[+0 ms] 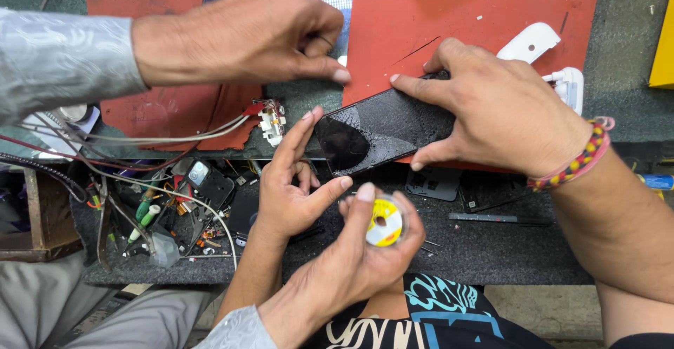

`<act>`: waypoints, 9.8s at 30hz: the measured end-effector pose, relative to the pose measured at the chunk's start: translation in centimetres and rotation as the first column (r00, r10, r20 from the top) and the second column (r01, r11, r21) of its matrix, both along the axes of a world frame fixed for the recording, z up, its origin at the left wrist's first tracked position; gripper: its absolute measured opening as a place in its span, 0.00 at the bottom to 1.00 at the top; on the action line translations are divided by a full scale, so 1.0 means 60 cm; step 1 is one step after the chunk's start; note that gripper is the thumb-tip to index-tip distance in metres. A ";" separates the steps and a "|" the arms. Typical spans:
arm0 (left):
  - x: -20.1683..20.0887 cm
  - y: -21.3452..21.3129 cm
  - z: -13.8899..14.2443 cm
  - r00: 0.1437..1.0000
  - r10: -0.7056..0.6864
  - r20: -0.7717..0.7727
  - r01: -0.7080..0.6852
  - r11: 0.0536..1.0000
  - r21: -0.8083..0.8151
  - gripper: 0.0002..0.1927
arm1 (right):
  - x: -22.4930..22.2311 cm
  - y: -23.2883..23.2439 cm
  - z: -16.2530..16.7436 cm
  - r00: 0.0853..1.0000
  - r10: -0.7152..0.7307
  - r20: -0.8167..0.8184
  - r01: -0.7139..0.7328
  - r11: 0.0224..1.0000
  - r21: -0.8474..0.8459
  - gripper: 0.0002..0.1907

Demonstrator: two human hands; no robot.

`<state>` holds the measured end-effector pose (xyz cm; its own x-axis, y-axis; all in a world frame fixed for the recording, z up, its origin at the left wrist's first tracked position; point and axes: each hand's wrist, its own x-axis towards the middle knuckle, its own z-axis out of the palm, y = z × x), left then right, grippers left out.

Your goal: The person holds a black smartphone and uses a metal tool to scrape residue from the phone's frame. The person then uses tweezers to remove small debris from the frame. The phone remains disassembled on the workbench.

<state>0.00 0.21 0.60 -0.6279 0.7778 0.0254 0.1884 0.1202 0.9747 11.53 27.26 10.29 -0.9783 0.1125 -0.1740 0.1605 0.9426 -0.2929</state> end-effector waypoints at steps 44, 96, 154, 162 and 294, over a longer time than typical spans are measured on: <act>-0.015 -0.012 0.001 1.000 0.003 0.025 -0.002 0.999 -0.046 0.58 | -0.010 -0.008 -0.015 0.954 0.206 -0.218 -0.210 0.978 0.005 0.42; -0.015 -0.008 0.006 1.000 -0.012 -0.018 0.010 0.997 -0.071 0.54 | -0.010 -0.009 -0.017 0.951 0.219 -0.216 -0.214 0.976 0.046 0.41; -0.016 -0.010 0.005 0.997 -0.022 -0.078 0.016 0.997 -0.077 0.54 | -0.005 -0.010 -0.023 0.950 0.220 -0.223 -0.208 0.975 0.074 0.42; -0.015 -0.011 0.004 0.999 -0.013 -0.031 0.012 0.999 -0.031 0.55 | 0.004 0.005 -0.032 0.949 0.213 -0.234 -0.230 0.972 -0.046 0.46; -0.003 -0.019 -0.023 0.999 0.036 -0.034 -0.034 0.997 0.070 0.61 | 0.057 0.018 -0.077 0.897 0.039 -0.440 -0.240 0.879 -0.411 0.26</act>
